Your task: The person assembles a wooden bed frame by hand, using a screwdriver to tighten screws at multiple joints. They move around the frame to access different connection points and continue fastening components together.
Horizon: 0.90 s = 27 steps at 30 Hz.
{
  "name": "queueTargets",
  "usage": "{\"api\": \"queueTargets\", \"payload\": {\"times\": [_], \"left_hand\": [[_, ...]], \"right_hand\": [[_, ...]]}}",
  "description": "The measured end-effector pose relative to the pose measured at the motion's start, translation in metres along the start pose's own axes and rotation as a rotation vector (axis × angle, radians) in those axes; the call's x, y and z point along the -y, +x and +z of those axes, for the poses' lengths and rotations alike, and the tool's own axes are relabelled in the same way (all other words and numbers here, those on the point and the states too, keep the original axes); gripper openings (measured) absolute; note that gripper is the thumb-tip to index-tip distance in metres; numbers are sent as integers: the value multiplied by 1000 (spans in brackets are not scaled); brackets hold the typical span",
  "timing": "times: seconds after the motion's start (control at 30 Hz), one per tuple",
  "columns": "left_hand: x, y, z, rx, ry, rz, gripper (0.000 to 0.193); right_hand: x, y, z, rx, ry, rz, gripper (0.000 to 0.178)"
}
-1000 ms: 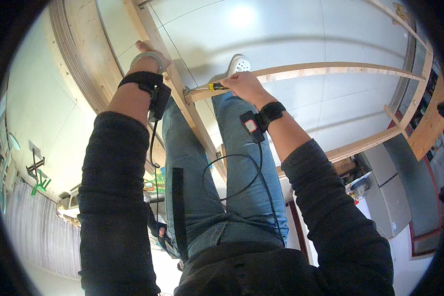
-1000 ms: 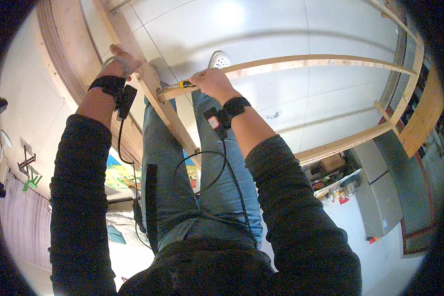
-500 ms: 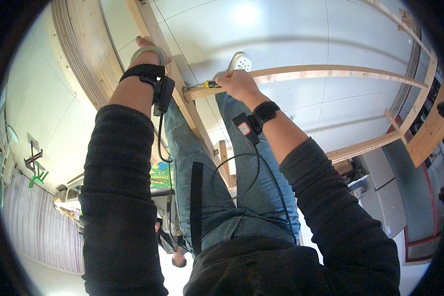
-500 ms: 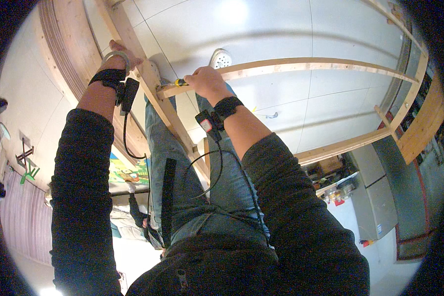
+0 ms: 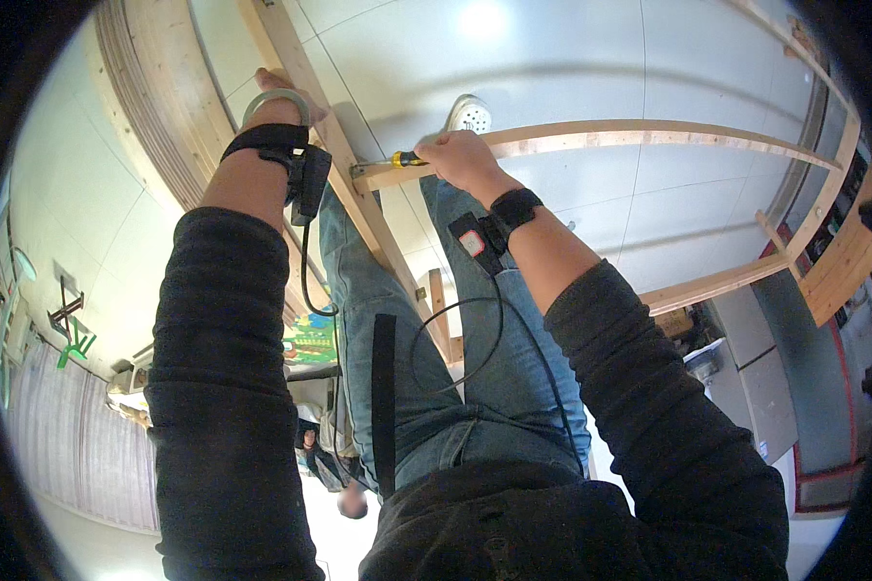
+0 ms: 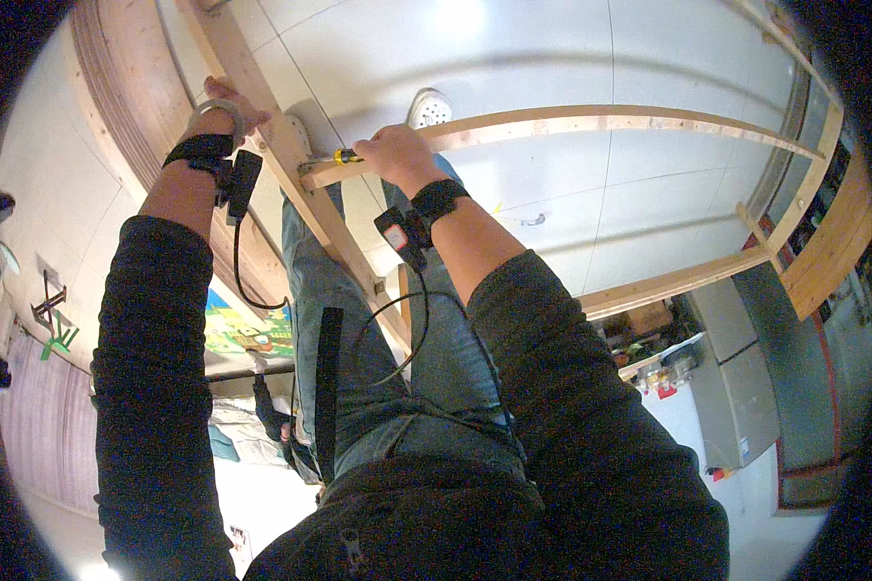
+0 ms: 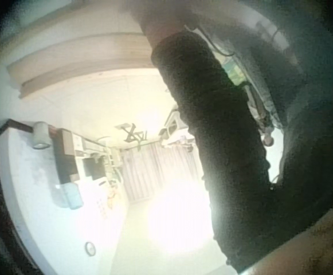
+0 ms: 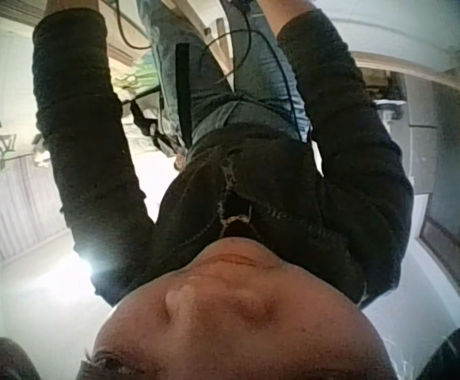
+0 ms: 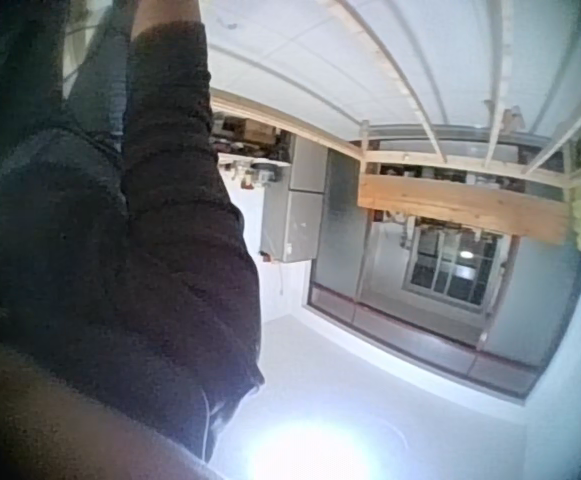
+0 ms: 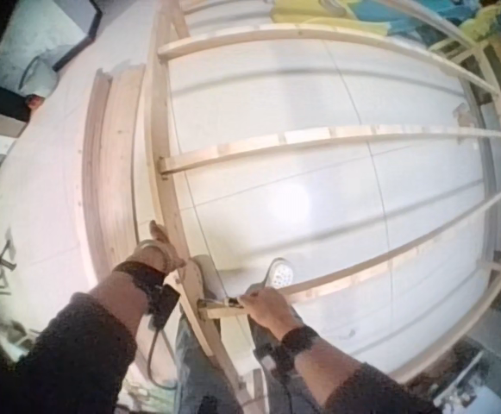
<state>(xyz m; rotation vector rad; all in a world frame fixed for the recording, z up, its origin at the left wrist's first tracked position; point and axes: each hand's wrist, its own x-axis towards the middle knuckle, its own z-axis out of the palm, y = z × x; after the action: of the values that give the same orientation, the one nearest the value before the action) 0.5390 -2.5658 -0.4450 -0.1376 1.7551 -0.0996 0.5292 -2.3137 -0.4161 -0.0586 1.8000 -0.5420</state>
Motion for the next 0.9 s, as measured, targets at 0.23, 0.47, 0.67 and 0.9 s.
{"api": "queueTargets", "payload": {"times": [0.23,0.47,0.67,0.9], "left_hand": [[7,26,18,44,-174,14,58],[0,18,9,92,-3,-43,66],[0,3,4,98,-137,46,64],[0,17,11,100,-147,-19,64]], "right_hand": [[-1,5,-3,4,-48,-64,40],[13,6,-7,35,-110,10,37],[19,-2,-9,50,-309,-114,21],[18,-3,-12,138,-438,-162,19]]}}
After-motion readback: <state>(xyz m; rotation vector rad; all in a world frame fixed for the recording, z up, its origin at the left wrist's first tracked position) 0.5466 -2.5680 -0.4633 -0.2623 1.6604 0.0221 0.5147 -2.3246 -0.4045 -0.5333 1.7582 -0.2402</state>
